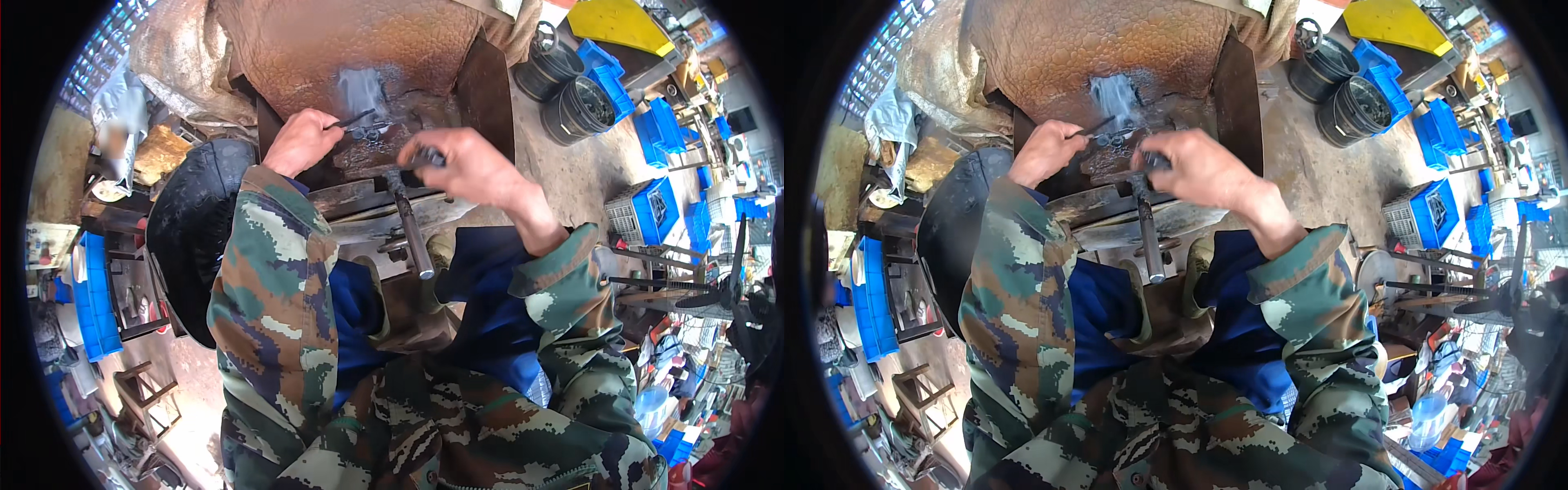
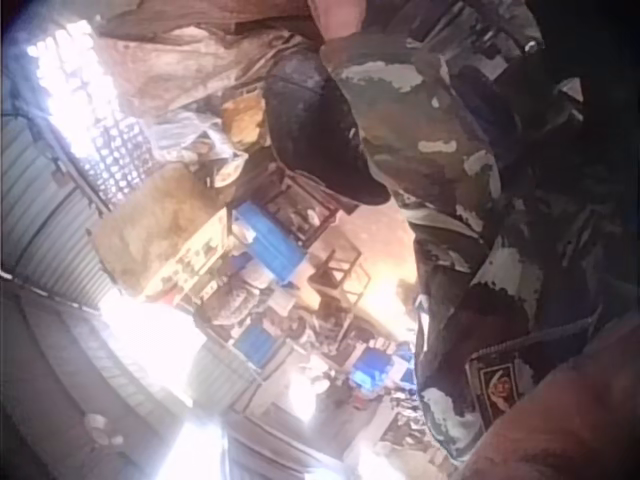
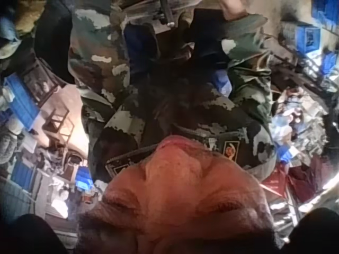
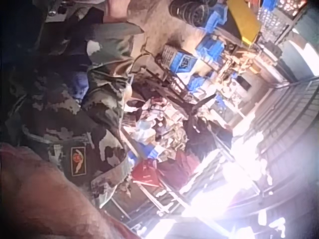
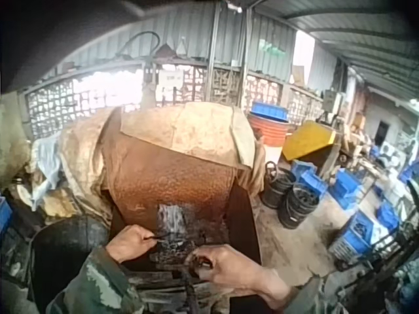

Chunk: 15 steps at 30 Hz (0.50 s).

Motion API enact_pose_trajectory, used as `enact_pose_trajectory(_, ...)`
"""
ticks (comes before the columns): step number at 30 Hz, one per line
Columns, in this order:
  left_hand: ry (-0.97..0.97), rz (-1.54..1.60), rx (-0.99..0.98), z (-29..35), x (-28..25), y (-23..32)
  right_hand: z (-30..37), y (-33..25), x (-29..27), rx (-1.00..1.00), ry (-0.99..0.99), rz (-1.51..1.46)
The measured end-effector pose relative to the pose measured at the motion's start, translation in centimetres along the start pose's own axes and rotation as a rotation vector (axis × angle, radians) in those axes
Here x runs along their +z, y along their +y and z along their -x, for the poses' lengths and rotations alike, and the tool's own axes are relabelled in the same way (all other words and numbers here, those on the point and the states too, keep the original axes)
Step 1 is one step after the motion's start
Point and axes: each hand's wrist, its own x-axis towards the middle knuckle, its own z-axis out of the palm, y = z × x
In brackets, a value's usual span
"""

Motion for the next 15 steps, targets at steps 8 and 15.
enact_pose_trajectory(8,-0.031,0.142,0.013,-2.0,2.2,-2.8,-3.7,0.5,-0.5,0.463,0.416,-0.644)
enact_pose_trajectory(15,0.036,0.613,0.046,-1.4,0.9,2.0,-5.5,0.8,0.4,0.449,0.544,-0.921)
